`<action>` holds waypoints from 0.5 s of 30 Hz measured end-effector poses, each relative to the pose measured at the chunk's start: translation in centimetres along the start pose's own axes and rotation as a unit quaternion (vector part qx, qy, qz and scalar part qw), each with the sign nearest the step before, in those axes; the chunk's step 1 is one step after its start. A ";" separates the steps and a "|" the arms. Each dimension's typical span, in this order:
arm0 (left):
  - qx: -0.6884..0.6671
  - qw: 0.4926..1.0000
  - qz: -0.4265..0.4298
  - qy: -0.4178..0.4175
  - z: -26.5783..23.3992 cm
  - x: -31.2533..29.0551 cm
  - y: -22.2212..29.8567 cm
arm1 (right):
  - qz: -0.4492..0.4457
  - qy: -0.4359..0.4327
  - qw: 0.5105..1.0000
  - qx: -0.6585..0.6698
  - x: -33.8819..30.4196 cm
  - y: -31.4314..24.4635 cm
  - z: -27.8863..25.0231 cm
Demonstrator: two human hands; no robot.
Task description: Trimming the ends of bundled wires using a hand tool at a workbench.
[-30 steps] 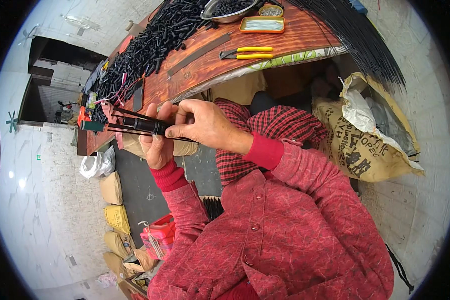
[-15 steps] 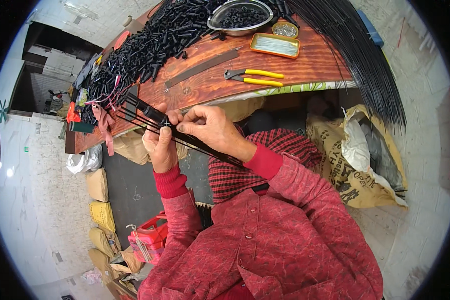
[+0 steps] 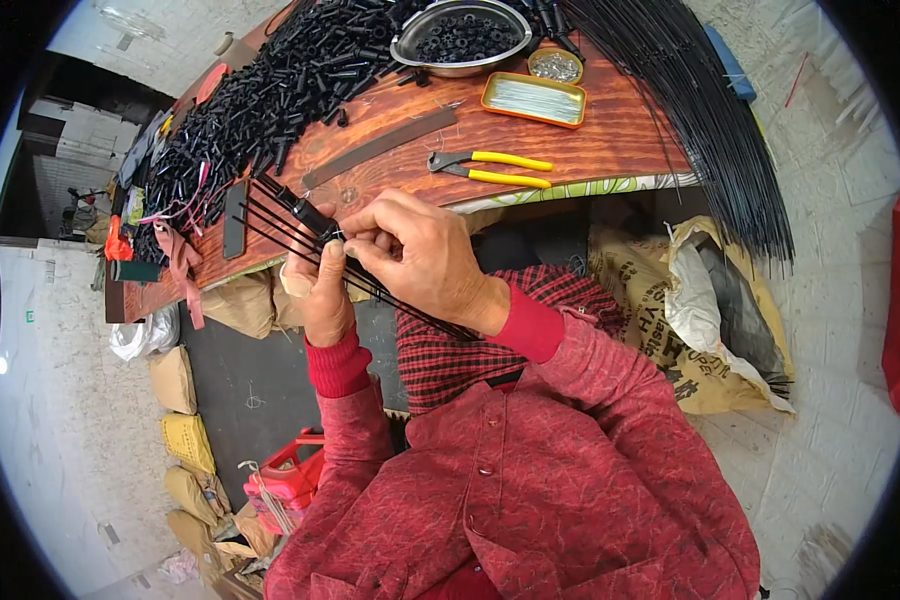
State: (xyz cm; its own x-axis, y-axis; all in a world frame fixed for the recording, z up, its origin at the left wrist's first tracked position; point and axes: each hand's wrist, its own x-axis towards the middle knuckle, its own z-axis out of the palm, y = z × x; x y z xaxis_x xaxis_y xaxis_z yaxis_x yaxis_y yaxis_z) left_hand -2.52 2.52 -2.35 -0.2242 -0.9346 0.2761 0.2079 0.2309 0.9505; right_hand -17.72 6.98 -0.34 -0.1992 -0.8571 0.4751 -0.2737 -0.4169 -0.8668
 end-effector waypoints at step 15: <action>0.123 0.990 0.031 0.069 1.3 0.6 -1.1 | -0.034 0.048 0.993 -0.104 2.1 0.9 0.7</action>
State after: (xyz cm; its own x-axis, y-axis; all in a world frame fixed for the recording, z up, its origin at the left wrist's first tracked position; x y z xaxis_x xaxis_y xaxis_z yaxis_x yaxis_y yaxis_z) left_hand -4.10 2.03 -3.08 -0.0825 -0.9407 0.3290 -0.0241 0.3319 0.9430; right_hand -17.68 4.63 -0.20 -0.2599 -0.7915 0.5532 -0.4763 -0.3933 -0.7865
